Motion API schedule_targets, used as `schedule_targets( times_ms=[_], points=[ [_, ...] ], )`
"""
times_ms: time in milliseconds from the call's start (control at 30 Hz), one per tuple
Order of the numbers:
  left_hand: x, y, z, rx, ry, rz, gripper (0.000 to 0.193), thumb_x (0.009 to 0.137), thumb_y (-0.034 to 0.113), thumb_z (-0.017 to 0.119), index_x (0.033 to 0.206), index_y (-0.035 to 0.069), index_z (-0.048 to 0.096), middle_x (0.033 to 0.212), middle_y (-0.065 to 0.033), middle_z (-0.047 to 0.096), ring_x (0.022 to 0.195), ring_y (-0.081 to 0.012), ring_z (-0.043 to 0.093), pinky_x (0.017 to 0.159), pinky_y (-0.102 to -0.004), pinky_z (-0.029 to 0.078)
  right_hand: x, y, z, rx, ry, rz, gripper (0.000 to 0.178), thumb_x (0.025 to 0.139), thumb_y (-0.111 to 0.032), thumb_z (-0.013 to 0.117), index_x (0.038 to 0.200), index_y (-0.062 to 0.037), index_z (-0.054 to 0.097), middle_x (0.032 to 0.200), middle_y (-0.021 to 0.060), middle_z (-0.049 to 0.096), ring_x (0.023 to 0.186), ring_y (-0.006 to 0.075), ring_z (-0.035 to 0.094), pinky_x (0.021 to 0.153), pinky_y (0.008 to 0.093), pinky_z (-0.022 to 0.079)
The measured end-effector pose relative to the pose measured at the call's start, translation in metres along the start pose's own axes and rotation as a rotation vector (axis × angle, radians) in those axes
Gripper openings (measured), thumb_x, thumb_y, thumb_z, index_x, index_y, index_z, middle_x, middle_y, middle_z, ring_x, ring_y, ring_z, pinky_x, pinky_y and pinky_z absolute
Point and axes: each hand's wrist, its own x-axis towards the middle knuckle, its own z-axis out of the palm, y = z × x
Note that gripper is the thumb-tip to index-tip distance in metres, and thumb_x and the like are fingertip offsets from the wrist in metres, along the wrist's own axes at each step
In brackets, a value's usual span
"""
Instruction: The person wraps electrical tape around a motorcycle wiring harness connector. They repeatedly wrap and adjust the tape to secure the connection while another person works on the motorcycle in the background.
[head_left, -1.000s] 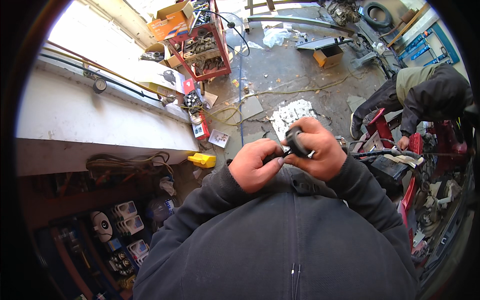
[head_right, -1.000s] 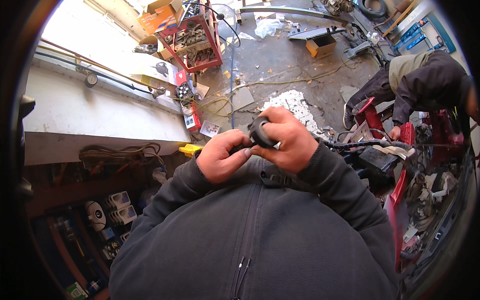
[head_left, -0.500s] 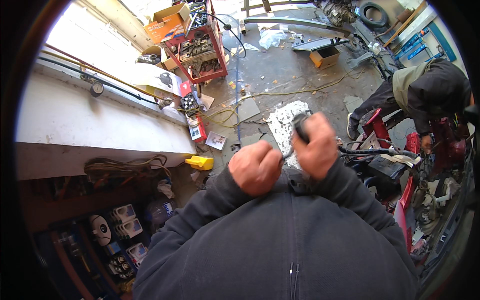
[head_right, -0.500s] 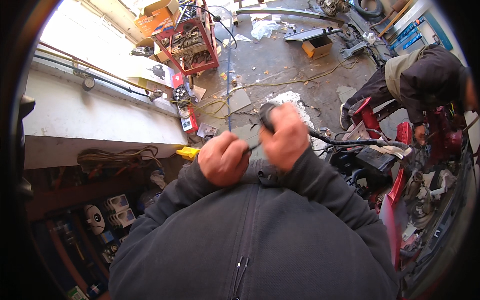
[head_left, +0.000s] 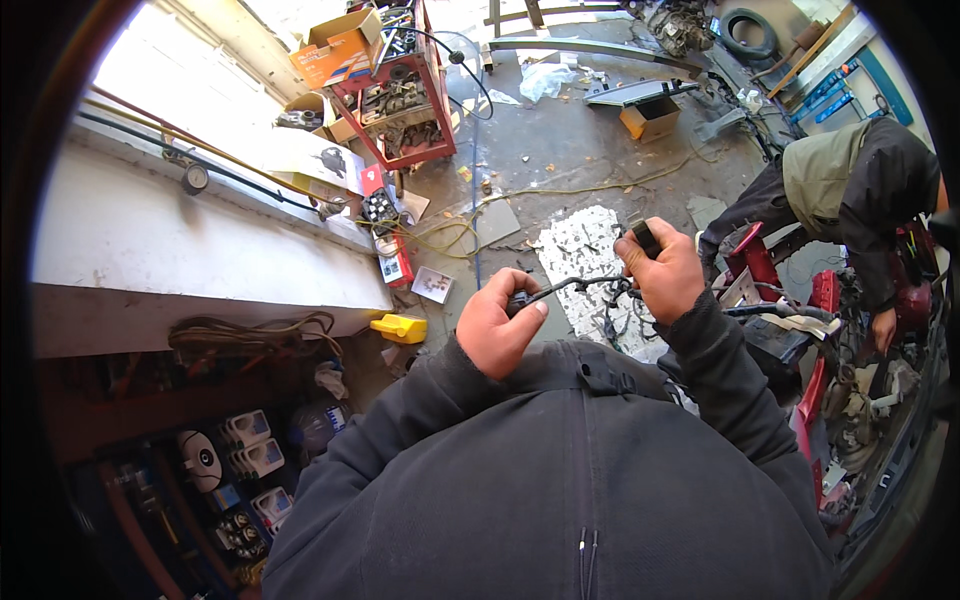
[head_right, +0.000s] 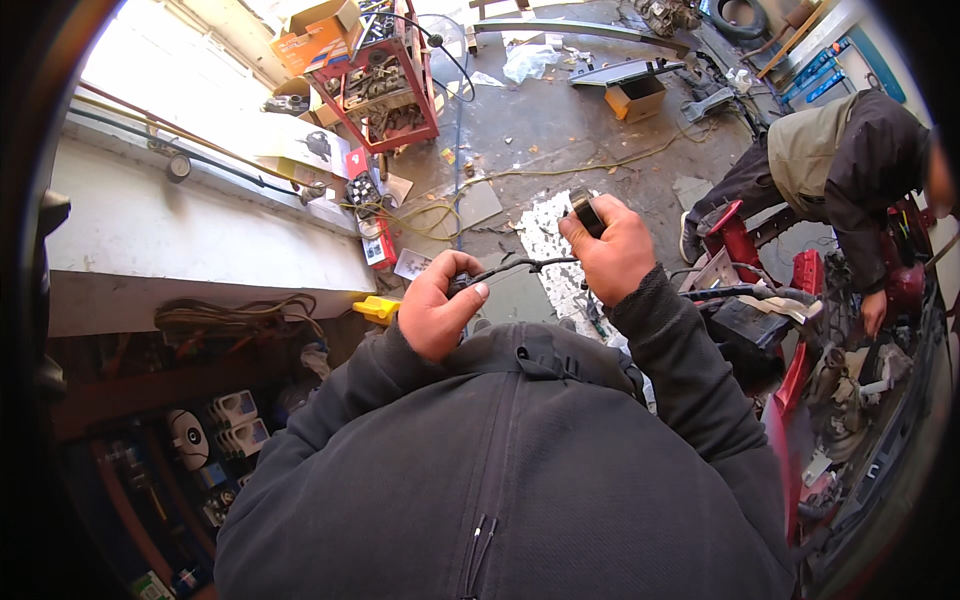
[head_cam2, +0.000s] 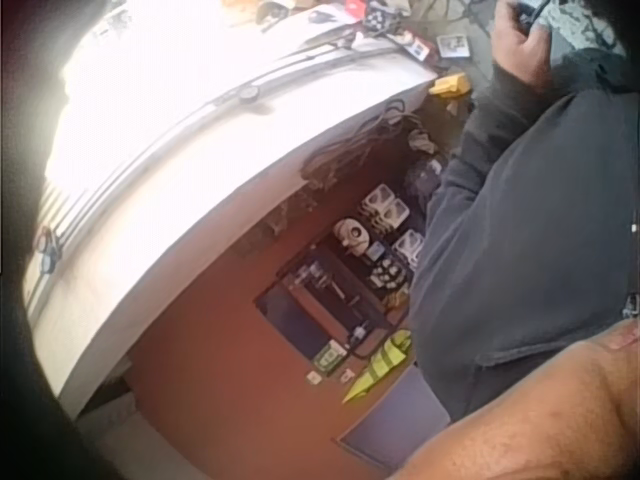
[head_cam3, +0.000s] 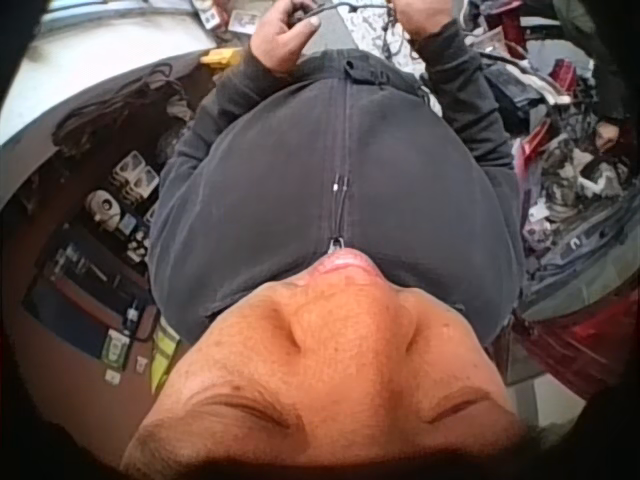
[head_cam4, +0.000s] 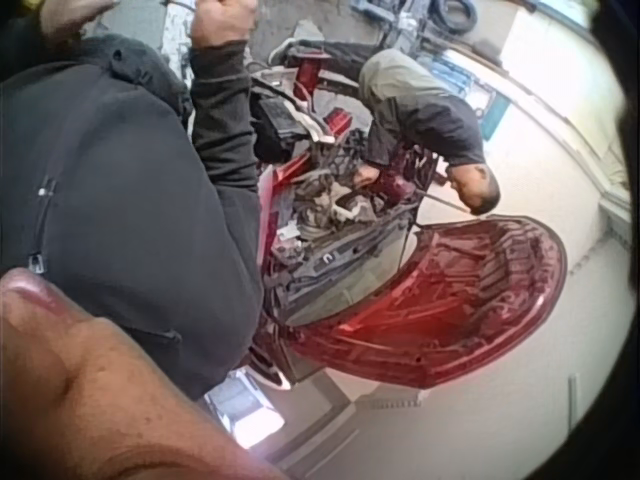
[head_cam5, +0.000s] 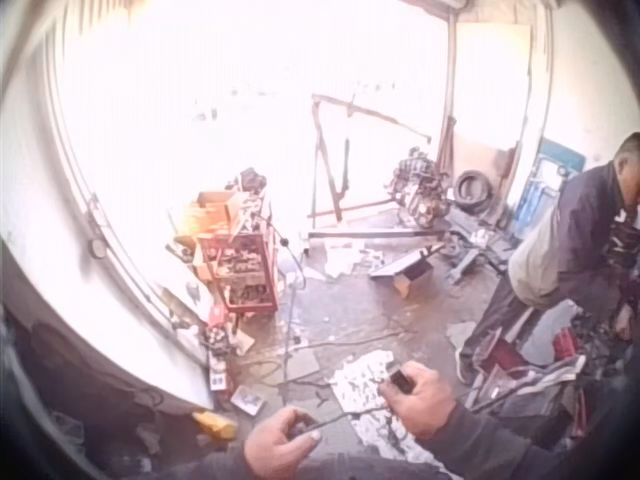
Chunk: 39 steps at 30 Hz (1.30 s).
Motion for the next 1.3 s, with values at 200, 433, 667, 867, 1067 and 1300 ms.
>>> schedule_targets(
  times_ms=[200,433,667,867,1067,1300],
  points=[
    [0.01,-0.019,-0.002,-0.201,0.082,-0.099,0.035,0.103,0.016,0.076,0.133,0.004,0.064,0.107,-0.0053,0.065,0.095,-0.0138,0.061,0.09,-0.0321,0.053,-0.008,-0.011,-0.009,0.112,-0.117,-0.014,0.015,0.104,-0.003,0.069,0.118,0.0013,0.072,0.088,0.0021,0.071,0.076,0.0104,0.064,0.071,0.0295,0.052],
    [0.022,0.009,0.002,-0.024,0.083,0.244,0.026,0.105,0.015,0.078,0.13,0.008,0.079,0.13,-0.0132,0.062,0.119,-0.0231,0.063,0.102,-0.0347,0.053,-0.025,-0.037,-0.008,-0.138,-0.27,-0.541,0.023,0.088,-0.003,0.08,0.11,0.0042,0.075,0.116,0.0176,0.062,0.1,0.0298,0.068,0.086,0.0383,0.055],
    [0.023,0.037,0.007,-0.005,0.043,0.282,0.021,0.1,0.014,0.084,0.12,0.008,0.084,0.129,-0.0157,0.065,0.12,-0.0281,0.066,0.1,-0.0394,0.056,-0.032,-0.039,0.0,-0.317,-0.259,-0.678,0.028,0.078,0.0,0.081,0.103,0.0045,0.07,0.117,0.0226,0.065,0.1,0.0434,0.069,0.087,0.0472,0.058],
    [0.023,0.034,0.008,0.061,0.032,0.317,0.015,0.1,0.008,0.084,0.115,0.005,0.083,0.131,-0.0132,0.064,0.11,-0.0209,0.066,0.092,-0.0335,0.056,-0.032,-0.037,0.001,-0.455,-0.219,-0.786,0.033,0.071,-0.002,0.082,0.101,0.0042,0.07,0.117,0.0252,0.067,0.103,0.0453,0.07,0.088,0.0499,0.06],
    [0.019,0.033,0.015,0.222,0.102,0.464,0.01,0.098,0.0,0.076,0.107,0.001,0.073,0.128,-0.0175,0.062,0.1,-0.0225,0.066,0.084,-0.0324,0.055,-0.034,-0.038,0.004,-0.517,-0.22,-0.768,0.028,0.075,-0.007,0.083,0.098,0.002,0.068,0.113,0.0225,0.068,0.101,0.0446,0.07,0.085,0.051,0.059],
    [0.015,0.02,0.024,0.066,0.172,0.346,0.009,0.104,0.006,0.072,0.111,0.001,0.073,0.131,-0.0151,0.06,0.112,-0.0202,0.063,0.093,-0.0312,0.053,-0.038,-0.034,0.006,-0.385,-0.296,-0.564,0.026,0.081,-0.011,0.085,0.096,0.001,0.067,0.106,0.0211,0.066,0.096,0.0443,0.067,0.081,0.0504,0.056]
  ],
)
